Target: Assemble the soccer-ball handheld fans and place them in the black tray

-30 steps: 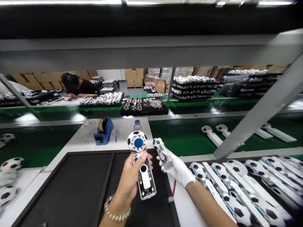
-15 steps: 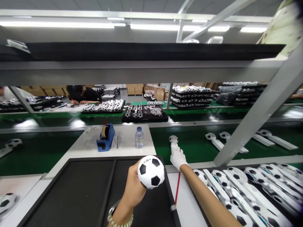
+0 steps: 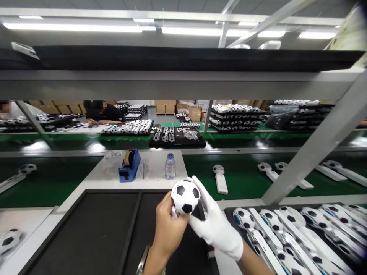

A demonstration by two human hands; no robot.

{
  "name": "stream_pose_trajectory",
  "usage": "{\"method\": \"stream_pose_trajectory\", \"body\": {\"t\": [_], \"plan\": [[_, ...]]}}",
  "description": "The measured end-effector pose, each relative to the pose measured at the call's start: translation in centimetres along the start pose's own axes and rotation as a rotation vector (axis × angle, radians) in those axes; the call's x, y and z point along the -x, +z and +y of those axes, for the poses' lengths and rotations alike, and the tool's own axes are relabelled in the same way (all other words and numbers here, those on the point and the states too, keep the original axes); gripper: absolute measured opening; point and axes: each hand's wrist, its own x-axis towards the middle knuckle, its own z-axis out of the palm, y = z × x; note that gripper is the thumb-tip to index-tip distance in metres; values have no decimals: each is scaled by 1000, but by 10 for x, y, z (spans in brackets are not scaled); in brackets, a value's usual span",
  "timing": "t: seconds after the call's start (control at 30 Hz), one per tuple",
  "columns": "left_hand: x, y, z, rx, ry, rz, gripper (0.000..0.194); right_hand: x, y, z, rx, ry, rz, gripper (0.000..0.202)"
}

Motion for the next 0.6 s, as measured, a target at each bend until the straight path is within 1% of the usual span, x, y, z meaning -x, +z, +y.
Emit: {"method": "stream_pose_trajectory", "body": {"t": [0.03,0.07,0.13,0.2,0.3,0.33,0.37,0.4,0.43,0.47,0.5,0.53,0.57,0.6], "plan": [[1,-1,-2,-3,-6,4,19,2,-1,-2,133,-104,40,76],[2,-2,-3,-2,-5,-3,22,3,-1,-4,246,-214,51,76],[3,-4,-4,-6,34,-46,30,3,-1,-7,361,-377,53,77],[3,-5,-2,-12,82,-95,37,-1,2,-9,413,-452,104,71],[2,-4,0,17,85,-135,37,-7,13,-8,480,-539,132,48],[2,-3,-1,30,67,-131,36,-8,16,-7,465,-551,145,45],[2,-2,-1,35,52,-130,35,-9,18,-6,414,-517,176,49],[2,-1,-1,25,50,-121,35,-10,19,-5,329,-438,209,58],[4,0,0,-9,67,-119,36,-10,18,-3,216,-349,213,68],[6,0,1,-68,109,-130,37,-11,15,0,100,-272,179,73],[8,-1,4,-147,175,-152,38,-11,11,4,-6,-230,120,70],[11,-2,6,-239,254,-188,41,-11,7,10,-94,-232,42,61],[12,-3,9,-329,327,-244,46,-11,3,16,-153,-269,-29,43],[13,-6,11,-399,381,-320,52,-9,-1,23,-216,-311,-52,30]]}}
